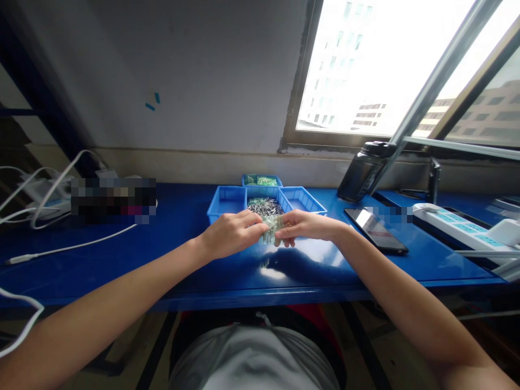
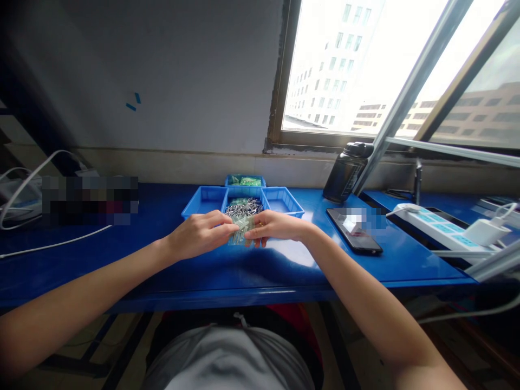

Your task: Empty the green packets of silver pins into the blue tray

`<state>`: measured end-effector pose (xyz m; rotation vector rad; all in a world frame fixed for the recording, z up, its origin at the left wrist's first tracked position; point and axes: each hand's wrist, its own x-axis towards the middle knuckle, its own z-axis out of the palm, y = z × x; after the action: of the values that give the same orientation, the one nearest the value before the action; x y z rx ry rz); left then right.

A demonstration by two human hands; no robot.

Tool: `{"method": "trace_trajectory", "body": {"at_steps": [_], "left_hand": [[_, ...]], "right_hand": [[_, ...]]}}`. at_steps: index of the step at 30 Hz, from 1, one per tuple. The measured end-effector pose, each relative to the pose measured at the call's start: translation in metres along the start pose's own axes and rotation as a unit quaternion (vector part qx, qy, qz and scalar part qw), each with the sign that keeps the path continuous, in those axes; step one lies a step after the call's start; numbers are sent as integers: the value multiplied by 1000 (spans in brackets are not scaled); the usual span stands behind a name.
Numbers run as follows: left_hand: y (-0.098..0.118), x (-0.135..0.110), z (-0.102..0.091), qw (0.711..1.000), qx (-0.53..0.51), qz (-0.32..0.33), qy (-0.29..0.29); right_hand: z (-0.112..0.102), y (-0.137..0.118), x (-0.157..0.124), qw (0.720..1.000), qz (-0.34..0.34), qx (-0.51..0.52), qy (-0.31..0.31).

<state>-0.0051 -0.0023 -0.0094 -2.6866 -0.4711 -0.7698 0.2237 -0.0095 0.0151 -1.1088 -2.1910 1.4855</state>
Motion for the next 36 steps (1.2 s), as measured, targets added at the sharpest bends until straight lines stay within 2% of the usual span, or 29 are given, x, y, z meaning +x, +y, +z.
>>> {"method": "trace_trajectory", "body": {"at_steps": [6, 11, 14, 18, 23, 28, 36], "left_hand": [[-2, 0, -2, 1000, -22, -7, 5], [-4, 0, 2, 993, -69, -88, 42], [-5, 1, 2, 988, -84, -115, 51], [-6, 0, 2, 990, -91, -101, 40], [-6, -1, 3, 992, -73, -96, 45], [-6, 0, 3, 989, -51, -119, 75], [-3, 2, 0, 991, -48, -109, 68]], "right_hand": [[0, 1, 0, 997, 8, -70, 21], [-4, 7, 2, 989, -22, -112, 95], [-5, 10, 3, 966, -67, -200, 146], [-2, 9, 6, 923, -109, -293, 225], [3, 7, 8, 904, -156, -339, 210], [2, 6, 8, 888, -176, -349, 241], [1, 5, 6, 886, -180, -360, 231]]}}
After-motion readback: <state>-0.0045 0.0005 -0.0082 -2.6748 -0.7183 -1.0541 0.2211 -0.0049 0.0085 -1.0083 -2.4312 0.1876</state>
